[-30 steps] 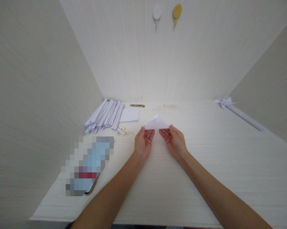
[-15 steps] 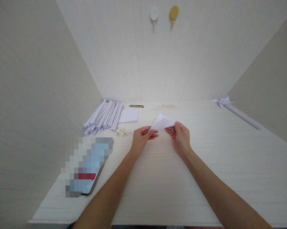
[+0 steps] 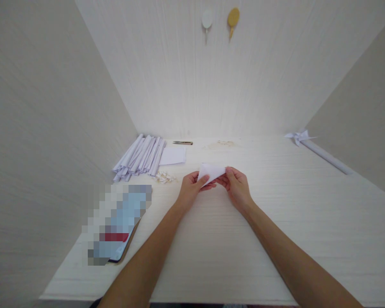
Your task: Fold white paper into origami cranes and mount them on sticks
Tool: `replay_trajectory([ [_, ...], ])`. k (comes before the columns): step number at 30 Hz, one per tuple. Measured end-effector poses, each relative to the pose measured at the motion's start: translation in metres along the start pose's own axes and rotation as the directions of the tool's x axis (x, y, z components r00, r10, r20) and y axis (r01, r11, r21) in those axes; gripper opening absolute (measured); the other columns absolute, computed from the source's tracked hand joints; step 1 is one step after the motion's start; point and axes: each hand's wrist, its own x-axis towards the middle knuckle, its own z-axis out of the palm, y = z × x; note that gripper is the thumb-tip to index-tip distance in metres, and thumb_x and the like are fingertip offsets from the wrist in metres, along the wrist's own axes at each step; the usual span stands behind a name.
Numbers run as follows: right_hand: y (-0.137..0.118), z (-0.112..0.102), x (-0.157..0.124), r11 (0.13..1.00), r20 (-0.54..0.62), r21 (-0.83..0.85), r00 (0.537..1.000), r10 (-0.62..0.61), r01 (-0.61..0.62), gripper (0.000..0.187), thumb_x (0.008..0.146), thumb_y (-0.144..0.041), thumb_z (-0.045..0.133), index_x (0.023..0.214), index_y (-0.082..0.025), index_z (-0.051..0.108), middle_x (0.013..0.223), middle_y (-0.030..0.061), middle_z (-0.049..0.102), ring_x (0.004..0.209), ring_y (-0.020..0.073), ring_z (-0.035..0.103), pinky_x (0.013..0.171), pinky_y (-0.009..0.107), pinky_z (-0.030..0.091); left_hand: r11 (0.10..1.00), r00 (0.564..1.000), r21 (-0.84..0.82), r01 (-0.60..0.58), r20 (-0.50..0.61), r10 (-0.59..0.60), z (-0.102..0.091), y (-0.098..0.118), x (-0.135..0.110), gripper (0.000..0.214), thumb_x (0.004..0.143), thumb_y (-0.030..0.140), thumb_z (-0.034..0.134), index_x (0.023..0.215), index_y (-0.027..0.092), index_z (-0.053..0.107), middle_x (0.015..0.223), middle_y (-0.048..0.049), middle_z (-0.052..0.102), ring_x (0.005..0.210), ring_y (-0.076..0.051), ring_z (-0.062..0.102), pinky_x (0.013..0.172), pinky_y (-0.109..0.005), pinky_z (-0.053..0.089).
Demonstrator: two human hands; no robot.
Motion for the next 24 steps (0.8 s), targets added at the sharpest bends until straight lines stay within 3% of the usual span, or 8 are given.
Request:
replay_trajectory([
  [9,0.0001,-0.0009,0.0013,0.996,-0.023,0.071,0.998,0.061,-0.059,0.034,0.052,-0.045,0.074,0.06,-0.016,0.059,0.056,-0.0011,0.065,0.053,0.0098,0.061,0.054,0.021,0.052,0.995,0.998,0.094,-0.029,-0.046,0.033,0.0038,0.0008,-0.0001,0.032,0.061,0.033,0.07,0.08,0.009,0.061,0.066,-0.0037,0.067,0.056,-0.015,0.065,0.058,-0.024,0.054],
  [24,-0.0001,-0.0002,0.0003,0.996,-0.004,0.023,0.996,0.09,-0.09,0.03,0.05,-0.041,0.076,0.056,-0.015,0.062,0.053,-0.0016,0.064,0.051,0.0086,0.057,0.056,0.022,0.049,0.991,0.994,0.122,-0.063,-0.079,0.073,0.0048,-0.0011,-0.0006,0.031,0.06,0.034,0.069,0.075,0.009,0.06,0.063,-0.003,0.066,0.055,-0.016,0.065,0.059,-0.028,0.055],
])
